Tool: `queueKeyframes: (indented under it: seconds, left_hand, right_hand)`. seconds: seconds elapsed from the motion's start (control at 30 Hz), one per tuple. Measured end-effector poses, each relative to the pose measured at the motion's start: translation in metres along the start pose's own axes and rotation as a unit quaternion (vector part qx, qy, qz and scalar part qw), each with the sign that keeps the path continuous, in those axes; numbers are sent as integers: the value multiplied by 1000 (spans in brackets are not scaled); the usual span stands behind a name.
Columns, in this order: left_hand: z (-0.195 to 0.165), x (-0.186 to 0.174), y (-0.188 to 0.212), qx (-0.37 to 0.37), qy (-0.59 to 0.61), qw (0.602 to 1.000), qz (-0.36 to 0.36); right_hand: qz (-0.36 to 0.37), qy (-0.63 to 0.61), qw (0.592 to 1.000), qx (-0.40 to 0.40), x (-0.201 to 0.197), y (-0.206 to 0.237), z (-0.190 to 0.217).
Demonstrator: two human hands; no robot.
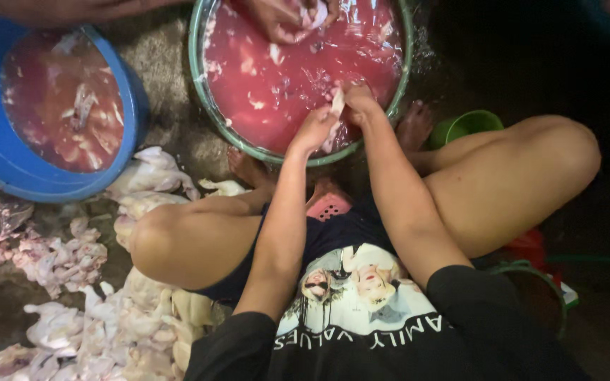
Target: The person sits on the floor and washes raw chicken pieces by hand in a large basin of blood-tinged water, rubbing and rinsing each piece before setting it aside, with piles of raw chicken parts and buckets of bloody water surrounding the work area.
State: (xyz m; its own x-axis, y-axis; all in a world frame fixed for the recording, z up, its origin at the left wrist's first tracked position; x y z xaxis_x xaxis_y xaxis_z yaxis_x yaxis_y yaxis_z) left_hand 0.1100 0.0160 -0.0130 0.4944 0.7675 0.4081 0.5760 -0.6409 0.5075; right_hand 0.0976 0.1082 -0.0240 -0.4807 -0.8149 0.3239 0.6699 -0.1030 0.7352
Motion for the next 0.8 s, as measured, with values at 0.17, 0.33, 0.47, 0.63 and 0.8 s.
queueKeyframes:
  seconds: [0.17,0.33,0.47,0.63,0.8]
  left_hand:
    - [-6,-20,14,-62,-18,998,9]
    - [-16,-52,4,-5,32,998,-52]
    - [-14,-44,-3,23,-24,997,-68]
    - [1,-46,5,-64,-92,986,-123]
    - [-6,-37,-11,106,-107,989,6]
  right_hand:
    - [-63,-112,992,21,-38,-6,19]
    - [-100,-54,993,24,-27,14,14]
    - [128,-47,991,-3,61,31,-8]
    - [62,151,986,39,51,20,-39]
    - [-53,279,958,27,-2,2,-48]
Point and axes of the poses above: each hand's wrist, its own y-axis away from the middle knuckle, its own x-axis out of the palm, z = x × y, the point moved 10 cm from there along -y, towards the middle knuckle, and after that the axes turned 14 degrees about y, right-handed, at the moved point
